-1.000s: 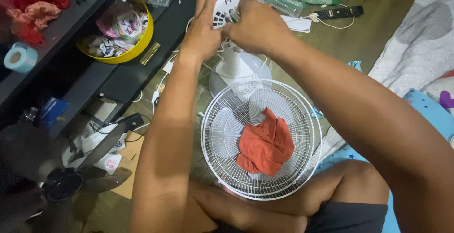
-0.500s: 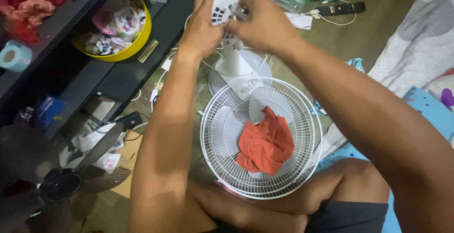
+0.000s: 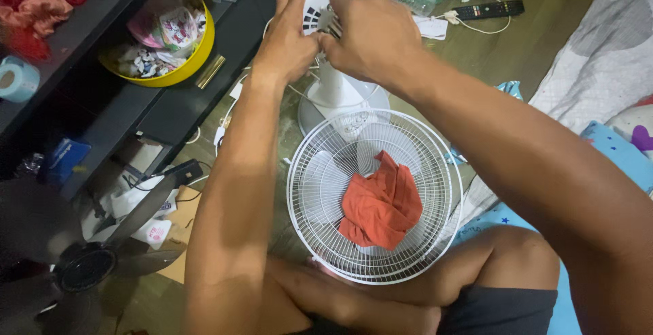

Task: The person using a multi-tool to unscrew and tighten components on the motor housing of a white electric fan while sitting on the floor.

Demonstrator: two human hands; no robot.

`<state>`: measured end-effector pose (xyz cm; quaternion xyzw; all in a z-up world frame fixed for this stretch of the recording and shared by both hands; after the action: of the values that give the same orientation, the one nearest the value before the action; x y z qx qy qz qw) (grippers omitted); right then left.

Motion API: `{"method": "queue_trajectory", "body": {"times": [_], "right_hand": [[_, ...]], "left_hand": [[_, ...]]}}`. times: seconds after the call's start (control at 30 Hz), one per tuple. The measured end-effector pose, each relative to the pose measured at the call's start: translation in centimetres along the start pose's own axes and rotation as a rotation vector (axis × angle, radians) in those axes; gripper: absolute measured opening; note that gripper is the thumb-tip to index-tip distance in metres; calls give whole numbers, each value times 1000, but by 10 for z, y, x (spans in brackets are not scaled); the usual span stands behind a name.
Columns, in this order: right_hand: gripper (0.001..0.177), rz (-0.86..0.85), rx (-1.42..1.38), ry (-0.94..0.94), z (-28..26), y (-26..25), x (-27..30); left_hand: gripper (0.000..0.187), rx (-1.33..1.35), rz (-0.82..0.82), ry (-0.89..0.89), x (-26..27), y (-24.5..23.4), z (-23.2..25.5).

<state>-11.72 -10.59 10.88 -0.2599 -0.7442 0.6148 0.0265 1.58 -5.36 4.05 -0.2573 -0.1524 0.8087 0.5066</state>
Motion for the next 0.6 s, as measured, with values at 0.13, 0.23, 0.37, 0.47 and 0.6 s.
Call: {"method": "queue_trajectory", "body": {"times": [0.13,0.23,0.37,0.47,0.6], "right_hand": [[37,-111,223,-128,-12,-2,-7],[31,-233,322,-190,-15,-5,-14],[35,-461,490,-301,-31,11,-21],[23,-488,563,-391,-43,19,-27],[35,-350,388,-415,-23,2,-24]], "left_hand": [[87,4,-10,-11,1,-1,-3],[90,-37,-3,130,-1,-1,-6],[80,-121,-19,55,-2,4,-13],[81,-122,8,109,3,-3,-11],[88,-14,-19,164,-1,-1,-14]]}}
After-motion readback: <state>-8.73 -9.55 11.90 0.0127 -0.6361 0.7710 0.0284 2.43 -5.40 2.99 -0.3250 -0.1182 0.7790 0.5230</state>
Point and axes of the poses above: each hand's wrist, its own x-axis away from the middle knuckle, its own y-axis out of the palm, z = x × y, the point moved 7 cm from there along -x, towards the middle knuckle, and after that the axes turned 2 degrees about -z, right-handed, at the moved point
